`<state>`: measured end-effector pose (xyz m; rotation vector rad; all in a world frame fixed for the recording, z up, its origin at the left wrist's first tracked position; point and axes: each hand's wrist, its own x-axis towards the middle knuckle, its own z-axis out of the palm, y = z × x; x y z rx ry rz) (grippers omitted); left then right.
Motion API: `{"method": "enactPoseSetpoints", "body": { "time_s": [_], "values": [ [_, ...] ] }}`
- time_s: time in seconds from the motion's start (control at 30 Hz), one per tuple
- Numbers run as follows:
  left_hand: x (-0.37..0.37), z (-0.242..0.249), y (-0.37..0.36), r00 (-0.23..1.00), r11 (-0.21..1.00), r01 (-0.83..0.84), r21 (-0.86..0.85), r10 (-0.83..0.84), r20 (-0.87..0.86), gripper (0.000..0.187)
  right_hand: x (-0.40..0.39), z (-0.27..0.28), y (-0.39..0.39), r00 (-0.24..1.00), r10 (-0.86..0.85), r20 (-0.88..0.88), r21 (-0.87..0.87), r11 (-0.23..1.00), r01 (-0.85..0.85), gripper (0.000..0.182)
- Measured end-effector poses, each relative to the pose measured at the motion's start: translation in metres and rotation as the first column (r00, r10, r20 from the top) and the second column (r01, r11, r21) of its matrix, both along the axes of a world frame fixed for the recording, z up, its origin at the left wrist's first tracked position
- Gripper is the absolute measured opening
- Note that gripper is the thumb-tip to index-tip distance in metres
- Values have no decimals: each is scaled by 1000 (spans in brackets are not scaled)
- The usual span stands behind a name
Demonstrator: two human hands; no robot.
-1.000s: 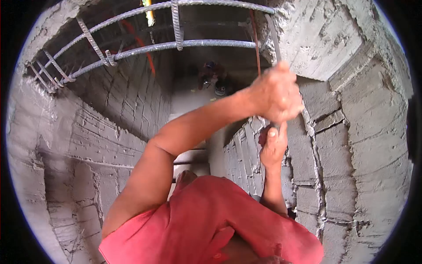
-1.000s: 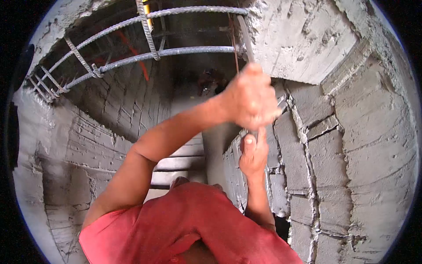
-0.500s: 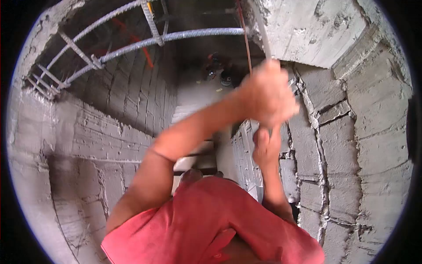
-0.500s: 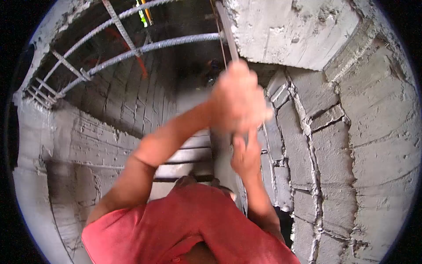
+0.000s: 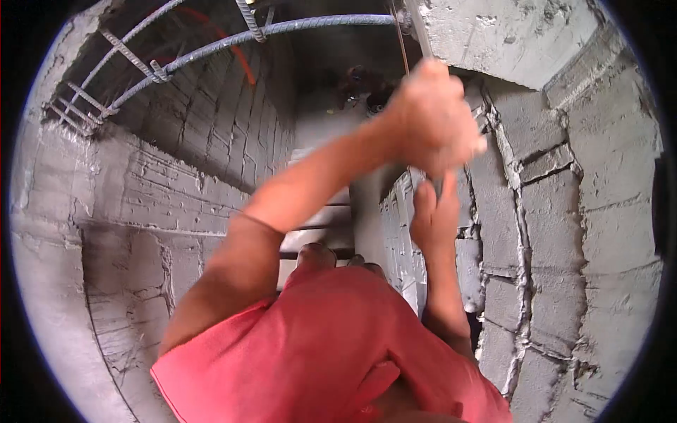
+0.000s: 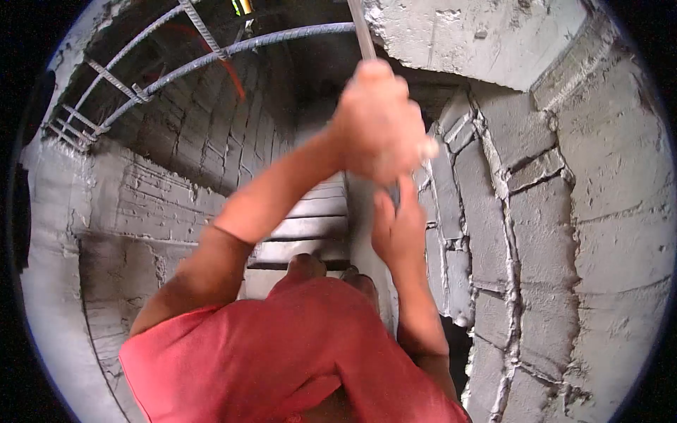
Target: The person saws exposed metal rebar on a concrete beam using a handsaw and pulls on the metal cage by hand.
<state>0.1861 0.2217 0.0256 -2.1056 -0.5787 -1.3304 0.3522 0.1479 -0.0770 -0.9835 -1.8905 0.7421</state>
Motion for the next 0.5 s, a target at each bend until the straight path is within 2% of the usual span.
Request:
{"method": "enactPoseSetpoints", "body": {
  "time_s": [0.03, 0.1, 0.13, 0.17, 0.27, 0.3, 0.37, 0.4, 0.47, 0.5],
  "values": [
    [17, -16, -16, 998, 999, 53, 7, -53, 21, 36, 6, -11, -4, 1000, -30, 10, 95, 995, 29, 56],
    [21, -21, -18, 994, 995, 93, 38, -95, 49, 36, 19, -15, -17, 1000, 11, -19, 109, 994, -9, 52],
    [20, -21, -20, 996, 997, 78, 11, -79, 34, 37, 24, -17, -26, 998, 38, -50, 84, 996, -34, 49],
    [18, -18, -21, 998, 998, 63, -12, -63, 17, 37, 20, -3, -23, 999, 52, -13, -43, 998, -53, 48],
    [-16, 24, 21, 999, 999, -11, 45, 13, -51, 38, -21, 34, 22, 997, 20, -78, -10, 1000, -21, 47],
    [-15, 25, 20, 997, 999, -10, 49, 13, -72, 38, -21, 33, 21, 995, 21, -98, -7, 1000, -22, 47],
    [-7, 15, 9, 994, 995, -66, 80, 73, -80, 39, -12, 20, 13, 1000, 6, -20, 37, 999, -5, 48],
    [2, 17, -24, 926, 953, -267, -144, 213, -311, 37, 6, 4, -6, 1000, 11, 13, 67, 998, -12, 50],
    [13, -19, -34, 999, 982, -15, -190, 7, -44, 34, 16, -8, -13, 999, 15, 43, 133, 991, -20, 51],
    [11, -15, -28, 999, 982, -10, -188, 2, -46, 34, 15, -8, -16, 999, 51, -3, 70, 996, -50, 53]
  ]
}}
